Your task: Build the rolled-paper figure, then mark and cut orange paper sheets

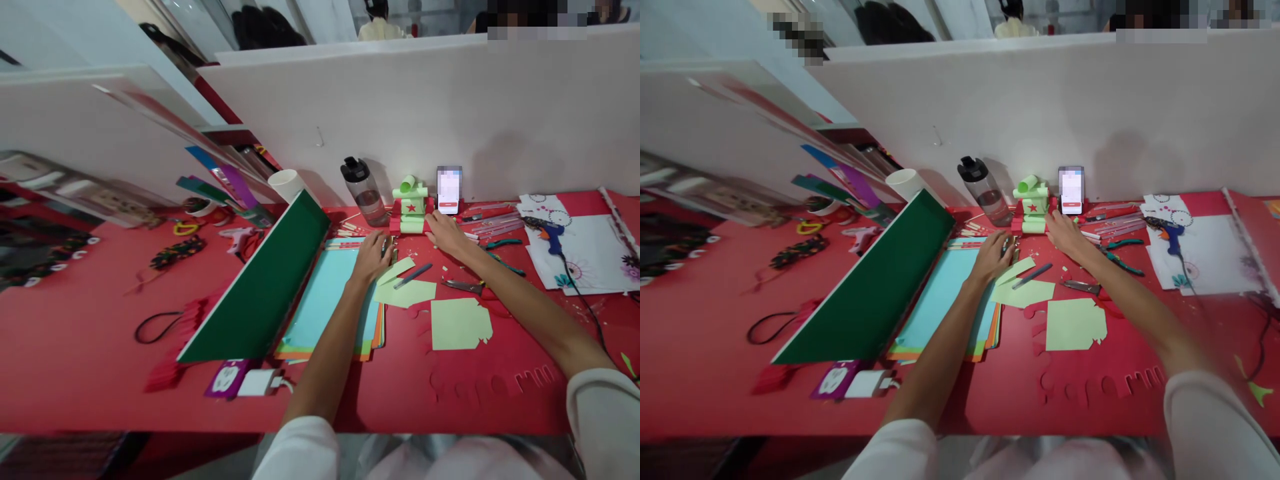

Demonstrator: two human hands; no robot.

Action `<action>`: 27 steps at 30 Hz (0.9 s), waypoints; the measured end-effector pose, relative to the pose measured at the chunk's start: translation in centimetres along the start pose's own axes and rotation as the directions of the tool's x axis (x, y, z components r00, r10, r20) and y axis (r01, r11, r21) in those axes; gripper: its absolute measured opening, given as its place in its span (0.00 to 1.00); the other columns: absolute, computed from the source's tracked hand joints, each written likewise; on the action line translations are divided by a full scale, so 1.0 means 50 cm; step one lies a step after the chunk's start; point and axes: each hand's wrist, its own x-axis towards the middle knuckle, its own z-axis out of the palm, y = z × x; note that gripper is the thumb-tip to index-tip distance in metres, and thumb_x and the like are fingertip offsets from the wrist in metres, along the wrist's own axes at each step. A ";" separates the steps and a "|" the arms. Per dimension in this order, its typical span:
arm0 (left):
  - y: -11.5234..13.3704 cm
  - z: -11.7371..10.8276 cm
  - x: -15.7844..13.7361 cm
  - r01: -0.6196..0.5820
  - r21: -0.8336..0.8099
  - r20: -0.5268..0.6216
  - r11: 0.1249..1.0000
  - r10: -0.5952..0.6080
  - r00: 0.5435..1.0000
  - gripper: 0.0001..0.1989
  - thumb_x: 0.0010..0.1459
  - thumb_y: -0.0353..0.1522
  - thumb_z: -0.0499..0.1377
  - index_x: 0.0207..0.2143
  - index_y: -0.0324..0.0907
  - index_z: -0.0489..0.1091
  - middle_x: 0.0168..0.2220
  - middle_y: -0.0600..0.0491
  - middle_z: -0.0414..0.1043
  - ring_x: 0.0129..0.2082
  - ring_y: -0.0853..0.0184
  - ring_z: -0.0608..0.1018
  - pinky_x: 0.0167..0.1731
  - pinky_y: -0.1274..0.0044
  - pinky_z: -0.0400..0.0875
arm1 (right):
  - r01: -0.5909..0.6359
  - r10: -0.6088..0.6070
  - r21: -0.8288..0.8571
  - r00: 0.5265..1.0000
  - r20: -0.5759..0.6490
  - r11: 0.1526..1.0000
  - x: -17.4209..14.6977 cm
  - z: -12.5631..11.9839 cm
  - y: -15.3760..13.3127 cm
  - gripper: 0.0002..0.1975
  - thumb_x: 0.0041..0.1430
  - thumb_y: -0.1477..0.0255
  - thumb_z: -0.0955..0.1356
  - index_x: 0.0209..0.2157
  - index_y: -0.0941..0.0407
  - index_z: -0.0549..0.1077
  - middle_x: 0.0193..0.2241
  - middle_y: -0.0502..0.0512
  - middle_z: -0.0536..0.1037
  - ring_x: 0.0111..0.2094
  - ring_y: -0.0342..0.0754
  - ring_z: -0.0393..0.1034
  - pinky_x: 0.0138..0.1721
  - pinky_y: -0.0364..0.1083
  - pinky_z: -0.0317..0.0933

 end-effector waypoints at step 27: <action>-0.038 -0.038 -0.011 0.165 0.022 -0.077 0.986 -0.163 0.984 0.23 0.62 0.28 0.55 0.60 0.40 0.70 0.60 0.35 0.70 0.64 0.45 0.69 0.65 0.53 0.63 | 0.334 -0.338 0.067 0.938 0.078 0.940 -0.146 0.112 -0.171 0.18 0.73 0.62 0.67 0.59 0.55 0.75 0.60 0.65 0.75 0.61 0.61 0.67 0.59 0.59 0.60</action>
